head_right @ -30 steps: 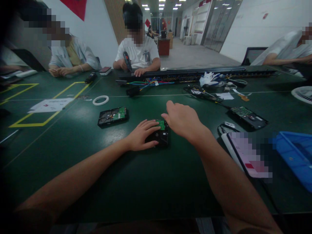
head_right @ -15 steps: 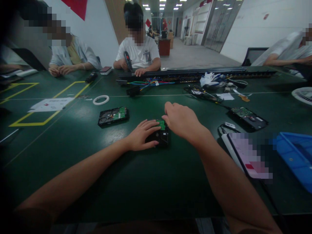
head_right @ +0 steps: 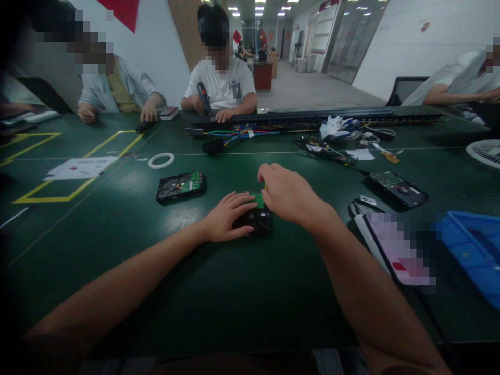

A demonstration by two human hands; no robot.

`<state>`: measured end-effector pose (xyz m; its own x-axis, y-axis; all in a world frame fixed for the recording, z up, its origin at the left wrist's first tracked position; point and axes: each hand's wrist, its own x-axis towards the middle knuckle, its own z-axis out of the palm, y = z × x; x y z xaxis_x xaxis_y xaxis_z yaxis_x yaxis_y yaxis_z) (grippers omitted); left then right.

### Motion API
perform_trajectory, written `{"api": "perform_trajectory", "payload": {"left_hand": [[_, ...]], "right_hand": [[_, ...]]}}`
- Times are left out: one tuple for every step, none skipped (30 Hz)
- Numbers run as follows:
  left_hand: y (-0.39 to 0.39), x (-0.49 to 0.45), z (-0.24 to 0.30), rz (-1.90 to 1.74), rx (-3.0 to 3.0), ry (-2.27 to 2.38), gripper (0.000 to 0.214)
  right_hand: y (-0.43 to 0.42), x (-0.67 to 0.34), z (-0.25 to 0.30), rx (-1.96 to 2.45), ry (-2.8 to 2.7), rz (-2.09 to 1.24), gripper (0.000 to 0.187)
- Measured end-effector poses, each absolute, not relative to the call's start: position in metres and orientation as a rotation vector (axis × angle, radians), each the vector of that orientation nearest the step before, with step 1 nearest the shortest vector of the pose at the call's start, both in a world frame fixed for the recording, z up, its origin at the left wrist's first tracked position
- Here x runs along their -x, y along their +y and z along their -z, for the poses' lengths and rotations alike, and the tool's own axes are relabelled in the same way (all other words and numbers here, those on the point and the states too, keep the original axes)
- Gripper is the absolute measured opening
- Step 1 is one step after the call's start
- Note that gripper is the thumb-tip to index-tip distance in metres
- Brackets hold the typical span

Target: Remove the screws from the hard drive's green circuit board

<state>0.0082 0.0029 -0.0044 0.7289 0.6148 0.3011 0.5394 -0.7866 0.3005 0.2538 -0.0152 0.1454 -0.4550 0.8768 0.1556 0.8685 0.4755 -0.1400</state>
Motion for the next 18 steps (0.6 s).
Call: {"api": "perform_trajectory", "payload": {"left_hand": [[0.0029, -0.0082, 0.0048, -0.578, -2.741, 0.926, 0.071], [0.0028, -0.0083, 0.0052, -0.577, -2.742, 0.927, 0.072], [0.0027, -0.0083, 0.0055, -0.577, -2.741, 0.928, 0.072], [0.0026, -0.0083, 0.0057, -0.577, -2.741, 0.928, 0.072], [0.0025, -0.0083, 0.0058, -0.578, -2.739, 0.929, 0.072], [0.0025, -0.0082, 0.0059, -0.58, -2.738, 0.93, 0.072], [0.0025, -0.0082, 0.0058, -0.582, -2.737, 0.93, 0.072], [0.0026, -0.0081, 0.0057, -0.583, -2.736, 0.928, 0.071], [0.0027, -0.0081, 0.0056, -0.584, -2.735, 0.926, 0.071], [0.0028, -0.0081, 0.0055, -0.585, -2.733, 0.923, 0.071], [0.0028, -0.0082, 0.0053, -0.586, -2.73, 0.921, 0.071], [0.0029, -0.0082, 0.005, -0.587, -2.727, 0.92, 0.071], [0.0029, -0.0084, 0.0048, -0.587, -2.724, 0.919, 0.071], [0.0029, -0.0085, 0.0045, -0.586, -2.723, 0.919, 0.071], [0.0028, -0.0085, 0.0043, -0.585, -2.724, 0.92, 0.071], [0.0027, -0.0085, 0.0042, -0.583, -2.726, 0.92, 0.071], [0.0025, -0.0085, 0.0041, -0.582, -2.729, 0.92, 0.071], [0.0024, -0.0084, 0.0041, -0.583, -2.732, 0.919, 0.071]], "right_hand": [[-0.0155, -0.2526, -0.1454, 1.527, -2.513, -0.025, 0.022], [-0.0158, -0.2514, -0.1454, 1.565, -2.502, 0.021, 0.021], [-0.0162, -0.2504, -0.1454, 1.618, -2.488, 0.066, 0.02], [-0.0164, -0.2498, -0.1453, 1.67, -2.475, 0.101, 0.021], [-0.0165, -0.2496, -0.145, 1.699, -2.471, 0.118, 0.022], [-0.0164, -0.25, -0.1446, 1.693, -2.478, 0.11, 0.023], [-0.0161, -0.2507, -0.1442, 1.653, -2.494, 0.08, 0.023], [-0.0157, -0.2517, -0.1437, 1.589, -2.514, 0.037, 0.023], [-0.0153, -0.2527, -0.1433, 1.523, -2.532, -0.008, 0.024], [-0.0149, -0.2535, -0.1431, 1.493, -2.535, -0.03, 0.024], [-0.0147, -0.2539, -0.1431, 1.486, -2.532, -0.044, 0.024], [-0.0147, -0.2538, -0.1434, 1.507, -2.522, -0.042, 0.024], [-0.0149, -0.2533, -0.1437, 1.543, -2.507, -0.029, 0.024], [-0.0154, -0.2525, -0.1442, 1.579, -2.495, -0.014, 0.024], [-0.0159, -0.2514, -0.1447, 1.61, -2.487, 0.003, 0.025], [-0.0165, -0.2503, -0.145, 1.635, -2.482, 0.024, 0.025], [-0.017, -0.2491, -0.1452, 1.655, -2.479, 0.049, 0.027], [-0.0173, -0.2481, -0.1452, 1.675, -2.475, 0.075, 0.028]]}}
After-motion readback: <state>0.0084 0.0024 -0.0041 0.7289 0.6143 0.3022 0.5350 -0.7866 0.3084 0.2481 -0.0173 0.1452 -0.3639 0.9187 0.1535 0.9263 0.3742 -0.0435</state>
